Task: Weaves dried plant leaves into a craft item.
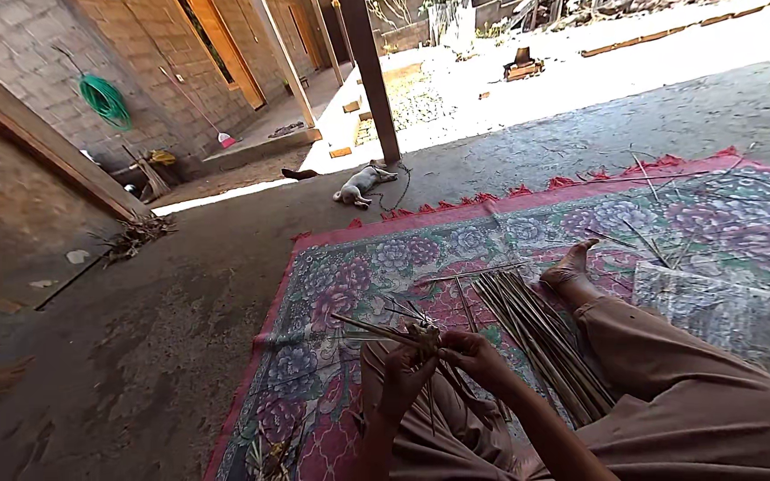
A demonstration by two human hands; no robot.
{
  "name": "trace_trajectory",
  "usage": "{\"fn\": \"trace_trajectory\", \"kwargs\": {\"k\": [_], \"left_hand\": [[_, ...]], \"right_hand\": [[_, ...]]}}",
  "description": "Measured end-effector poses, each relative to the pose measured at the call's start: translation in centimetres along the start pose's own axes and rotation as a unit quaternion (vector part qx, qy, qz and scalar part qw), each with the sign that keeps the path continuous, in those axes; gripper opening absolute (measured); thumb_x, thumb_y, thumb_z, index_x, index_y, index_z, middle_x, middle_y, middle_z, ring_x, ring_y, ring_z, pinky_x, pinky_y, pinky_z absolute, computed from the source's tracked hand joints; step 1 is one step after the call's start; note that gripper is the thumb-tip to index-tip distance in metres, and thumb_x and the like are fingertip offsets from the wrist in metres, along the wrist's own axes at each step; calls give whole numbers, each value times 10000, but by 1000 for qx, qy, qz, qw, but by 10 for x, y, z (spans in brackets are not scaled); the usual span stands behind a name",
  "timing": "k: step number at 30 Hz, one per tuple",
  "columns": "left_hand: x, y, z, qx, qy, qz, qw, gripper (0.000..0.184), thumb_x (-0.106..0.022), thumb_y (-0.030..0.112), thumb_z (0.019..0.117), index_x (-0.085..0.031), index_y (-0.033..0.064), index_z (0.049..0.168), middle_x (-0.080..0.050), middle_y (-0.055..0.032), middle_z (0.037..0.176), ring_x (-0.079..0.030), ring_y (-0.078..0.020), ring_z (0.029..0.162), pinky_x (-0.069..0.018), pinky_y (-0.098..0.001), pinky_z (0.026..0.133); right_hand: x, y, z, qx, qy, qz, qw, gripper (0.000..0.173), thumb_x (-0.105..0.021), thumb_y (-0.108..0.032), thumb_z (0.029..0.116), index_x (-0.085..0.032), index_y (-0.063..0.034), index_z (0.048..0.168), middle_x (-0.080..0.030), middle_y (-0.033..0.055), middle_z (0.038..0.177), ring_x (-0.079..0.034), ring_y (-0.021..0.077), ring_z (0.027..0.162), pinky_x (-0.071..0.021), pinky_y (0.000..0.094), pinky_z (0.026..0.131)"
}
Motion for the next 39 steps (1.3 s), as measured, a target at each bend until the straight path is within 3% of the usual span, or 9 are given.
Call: {"fn": "trace_trajectory", "kwargs": {"k": [4,8,11,17,23,28,31,37,39], "left_hand": [[-7,-10,-3,80,-32,-3,996,102,-737,1,813,-717,-39,905,-704,-26,855,-667,-8,784,-573,-192,767],[-3,-12,0,57,-6,21,998,156,-715,-7,817,-725,-65,961,-720,-83,910,-690,-43,823,-586,-208,788],[7,-5,5,24,27,61,998,175,-726,-13,806,-731,-73,970,-733,-105,931,-703,-46,841,-590,-200,803],[16,1,8,30,42,80,995,146,-731,8,815,-725,-74,936,-716,-103,907,-679,-34,801,-579,-192,755],[17,23,13,110,39,0,993,65,-725,-7,841,-694,-3,898,-679,35,758,-618,17,675,-535,-179,662],[9,35,9,125,14,-57,990,102,-725,-31,857,-693,47,914,-673,32,748,-598,-14,628,-518,-192,601],[4,36,6,111,-8,-78,991,120,-720,-27,867,-715,48,961,-720,10,823,-648,-32,696,-552,-209,653],[5,25,2,124,-7,-86,989,151,-721,-59,846,-692,32,964,-693,27,787,-627,-18,670,-549,-205,650],[8,26,2,120,1,-90,989,136,-731,-51,846,-696,35,945,-691,31,775,-616,-15,658,-539,-203,643]], "right_hand": [[-9,11,-2,-45,-110,50,992,104,-599,-150,982,-609,-48,961,-585,-44,800,-592,35,741,-532,254,752],[-3,18,-6,-77,-20,162,984,63,-595,-82,980,-630,-33,997,-645,-31,792,-639,63,714,-572,274,737],[4,20,-6,-82,35,169,982,51,-609,-37,965,-651,-11,977,-649,-11,770,-639,74,687,-574,271,715],[-15,24,-12,-105,-149,39,983,121,-583,-125,1001,-625,-33,933,-575,-51,754,-558,27,676,-499,238,688],[11,-32,-6,-86,-7,185,979,96,-538,-101,999,-623,-58,985,-622,-36,756,-624,74,681,-573,290,727],[23,-49,-8,-56,92,238,965,109,-539,-128,1042,-645,-115,1022,-654,-25,808,-629,53,660,-585,249,651],[20,-47,-12,-63,107,245,961,102,-559,-110,1042,-660,-99,1031,-675,-4,837,-630,50,651,-581,233,632],[6,-40,-12,-85,24,203,975,101,-573,-92,1020,-668,-73,991,-653,-28,787,-626,54,653,-583,264,653],[8,-39,-13,-76,38,196,977,110,-563,-82,1017,-667,-79,982,-639,-40,771,-610,44,642,-579,263,659]]}}
Point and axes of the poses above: each hand's wrist, its own z-axis towards the middle knuckle, its own x-axis out of the back of the hand, y = z × x, the point moved 9 cm from there along z, towards the middle knuckle
